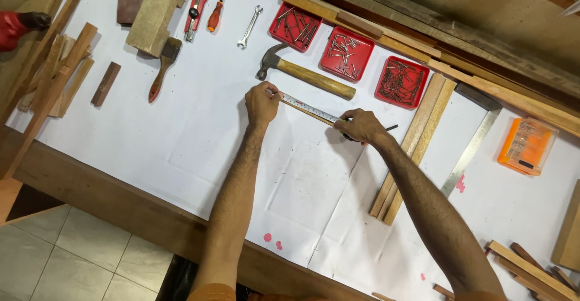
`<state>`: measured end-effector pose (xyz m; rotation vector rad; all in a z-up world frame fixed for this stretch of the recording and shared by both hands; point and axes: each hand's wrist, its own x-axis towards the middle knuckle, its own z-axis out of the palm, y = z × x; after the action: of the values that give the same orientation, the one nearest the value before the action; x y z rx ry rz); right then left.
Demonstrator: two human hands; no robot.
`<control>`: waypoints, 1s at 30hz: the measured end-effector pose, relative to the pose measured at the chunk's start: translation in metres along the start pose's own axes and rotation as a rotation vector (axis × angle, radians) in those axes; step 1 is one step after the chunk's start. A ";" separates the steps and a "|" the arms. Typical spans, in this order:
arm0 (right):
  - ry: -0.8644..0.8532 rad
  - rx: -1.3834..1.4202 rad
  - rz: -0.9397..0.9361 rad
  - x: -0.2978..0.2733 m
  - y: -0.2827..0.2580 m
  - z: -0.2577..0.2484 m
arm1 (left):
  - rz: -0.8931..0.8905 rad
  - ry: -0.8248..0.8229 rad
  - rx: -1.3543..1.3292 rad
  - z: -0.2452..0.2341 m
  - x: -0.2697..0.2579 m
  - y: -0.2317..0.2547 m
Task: Measure and sort various wooden slats on a workbench for furniture construction.
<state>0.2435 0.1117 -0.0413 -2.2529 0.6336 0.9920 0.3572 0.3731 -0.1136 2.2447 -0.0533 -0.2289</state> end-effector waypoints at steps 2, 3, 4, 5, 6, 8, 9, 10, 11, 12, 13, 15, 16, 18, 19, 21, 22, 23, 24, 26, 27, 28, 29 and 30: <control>-0.004 0.002 -0.007 0.002 0.002 0.000 | 0.007 0.010 -0.035 0.001 0.001 -0.001; -0.005 0.005 -0.015 0.003 0.002 0.001 | 0.016 0.021 -0.069 0.001 0.001 -0.002; -0.006 0.006 -0.012 0.004 0.004 0.002 | 0.015 0.018 -0.069 0.000 -0.001 0.003; 0.001 -0.009 -0.019 0.004 0.006 0.003 | -0.015 0.001 -0.079 -0.002 -0.004 0.007; 0.009 -0.023 -0.027 0.005 0.008 0.003 | -0.045 -0.016 -0.088 -0.003 -0.007 0.012; 0.030 -0.041 -0.073 0.013 0.022 0.010 | 0.070 0.015 0.034 -0.001 -0.014 0.020; 0.052 -0.059 -0.123 0.017 0.029 0.013 | 0.185 0.049 0.155 0.001 -0.018 0.024; 0.055 -0.056 -0.119 0.015 0.031 0.011 | 0.190 0.045 0.155 0.002 -0.017 0.026; 0.038 -0.046 -0.150 0.013 0.034 0.010 | 0.232 0.035 0.234 0.003 -0.016 0.028; 0.013 -0.034 -0.172 0.007 0.040 0.013 | 0.268 0.015 0.313 0.006 -0.022 0.028; 0.008 -0.029 -0.161 -0.002 0.041 0.010 | 0.268 0.001 0.312 0.004 -0.023 0.028; 0.004 -0.048 -0.213 -0.016 0.043 -0.003 | 0.236 -0.016 0.352 0.001 -0.017 0.031; 0.004 -0.043 -0.204 -0.018 0.050 -0.003 | 0.240 -0.026 0.351 0.002 -0.018 0.031; -0.015 -0.069 -0.115 -0.023 0.061 -0.005 | 0.235 -0.021 0.352 0.002 -0.018 0.031; -0.011 -0.065 -0.109 -0.025 0.062 -0.006 | 0.241 -0.027 0.350 0.003 -0.018 0.031; -0.025 -0.026 -0.053 -0.029 0.066 -0.004 | 0.250 0.003 0.331 0.005 -0.020 0.030; -0.025 -0.021 -0.049 -0.028 0.069 -0.001 | 0.254 -0.003 0.331 0.005 -0.020 0.030; 0.013 -0.033 -0.088 -0.027 0.073 0.003 | 0.240 -0.006 0.323 0.005 -0.021 0.031; 0.052 -0.045 -0.127 -0.025 0.076 0.006 | 0.227 -0.008 0.315 0.006 -0.021 0.031; 0.081 -0.025 -0.137 -0.025 0.074 0.010 | 0.235 -0.013 0.329 0.008 -0.020 0.028; 0.108 -0.010 -0.152 -0.025 0.073 0.012 | 0.238 -0.011 0.344 0.008 -0.019 0.027; 0.107 -0.008 -0.150 -0.028 0.070 0.013 | 0.239 -0.014 0.344 0.009 -0.019 0.025; 0.112 -0.036 -0.132 -0.030 0.068 0.015 | 0.254 0.003 0.331 0.011 -0.019 0.024; 0.118 -0.065 -0.116 -0.032 0.065 0.015 | 0.269 0.022 0.318 0.012 -0.018 0.022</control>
<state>0.1764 0.0817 -0.0459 -2.3899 0.5204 0.8397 0.3381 0.3523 -0.1008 2.5223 -0.4028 -0.0516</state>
